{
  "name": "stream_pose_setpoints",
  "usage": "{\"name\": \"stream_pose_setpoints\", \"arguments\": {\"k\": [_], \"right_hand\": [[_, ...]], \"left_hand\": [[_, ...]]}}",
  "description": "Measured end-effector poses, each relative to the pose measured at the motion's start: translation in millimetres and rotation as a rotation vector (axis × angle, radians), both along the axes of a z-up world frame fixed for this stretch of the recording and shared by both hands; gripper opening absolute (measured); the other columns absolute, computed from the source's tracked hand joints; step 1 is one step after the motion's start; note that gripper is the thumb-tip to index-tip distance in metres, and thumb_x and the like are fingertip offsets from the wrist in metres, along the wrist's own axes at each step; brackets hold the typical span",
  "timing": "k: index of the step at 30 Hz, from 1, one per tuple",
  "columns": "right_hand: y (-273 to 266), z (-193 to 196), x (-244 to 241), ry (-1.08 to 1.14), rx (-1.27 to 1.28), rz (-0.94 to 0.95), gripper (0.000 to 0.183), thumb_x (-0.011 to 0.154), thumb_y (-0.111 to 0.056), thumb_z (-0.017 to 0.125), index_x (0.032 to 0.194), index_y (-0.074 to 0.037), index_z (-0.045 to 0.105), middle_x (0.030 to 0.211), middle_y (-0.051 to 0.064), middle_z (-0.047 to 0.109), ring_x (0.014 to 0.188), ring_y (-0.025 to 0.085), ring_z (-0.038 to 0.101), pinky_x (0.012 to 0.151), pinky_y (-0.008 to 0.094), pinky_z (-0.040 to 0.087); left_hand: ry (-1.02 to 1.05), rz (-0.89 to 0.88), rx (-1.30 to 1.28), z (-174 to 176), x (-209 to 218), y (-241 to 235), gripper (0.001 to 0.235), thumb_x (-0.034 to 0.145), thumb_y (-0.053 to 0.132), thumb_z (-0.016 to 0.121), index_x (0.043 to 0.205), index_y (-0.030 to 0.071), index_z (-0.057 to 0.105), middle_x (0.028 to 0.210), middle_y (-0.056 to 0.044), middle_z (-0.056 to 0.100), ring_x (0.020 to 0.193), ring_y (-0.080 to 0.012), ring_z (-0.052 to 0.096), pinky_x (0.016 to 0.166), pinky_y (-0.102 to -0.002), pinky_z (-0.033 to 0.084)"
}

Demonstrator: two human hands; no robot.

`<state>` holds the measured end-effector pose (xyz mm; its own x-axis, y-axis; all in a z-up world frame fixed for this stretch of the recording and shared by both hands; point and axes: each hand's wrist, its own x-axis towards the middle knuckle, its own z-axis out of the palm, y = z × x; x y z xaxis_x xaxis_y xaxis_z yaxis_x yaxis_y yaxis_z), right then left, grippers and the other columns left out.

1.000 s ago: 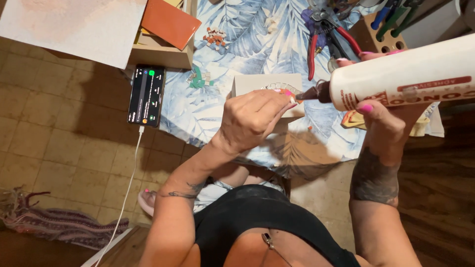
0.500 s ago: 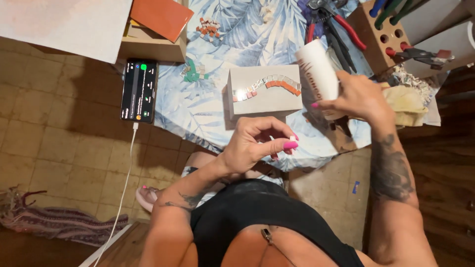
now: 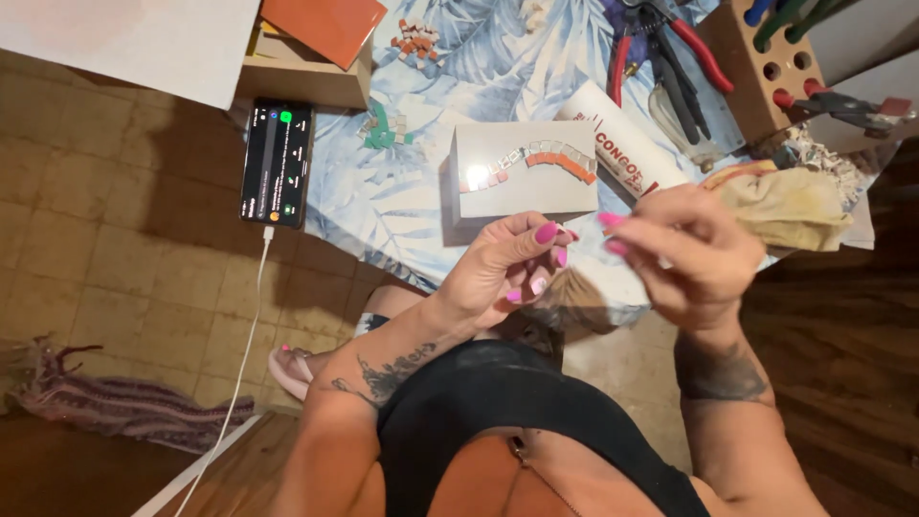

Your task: Applying adhesive to small mosaic tiles and placing them onto a block to create a pattern.

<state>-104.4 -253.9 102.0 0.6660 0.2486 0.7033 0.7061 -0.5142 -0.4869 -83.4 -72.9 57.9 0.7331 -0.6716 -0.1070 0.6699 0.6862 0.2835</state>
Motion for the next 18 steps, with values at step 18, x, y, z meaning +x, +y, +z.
{"name": "stream_pose_setpoints", "arguments": {"k": [18], "right_hand": [[50, 36, 24, -0.188, -0.223, 0.045, 0.002, 0.074, 0.006, 0.066, 0.073, 0.004, 0.066, 0.061, 0.013, 0.052, 0.050, 0.026, 0.046, 0.045, 0.036, 0.040]], "left_hand": [[-0.360, 0.215, 0.500, 17, 3, 15, 0.017, 0.077, 0.011, 0.062, 0.080, -0.005, 0.061, 0.067, -0.017, 0.062, 0.041, -0.0153, 0.058, 0.028, -0.016, 0.040]]}}
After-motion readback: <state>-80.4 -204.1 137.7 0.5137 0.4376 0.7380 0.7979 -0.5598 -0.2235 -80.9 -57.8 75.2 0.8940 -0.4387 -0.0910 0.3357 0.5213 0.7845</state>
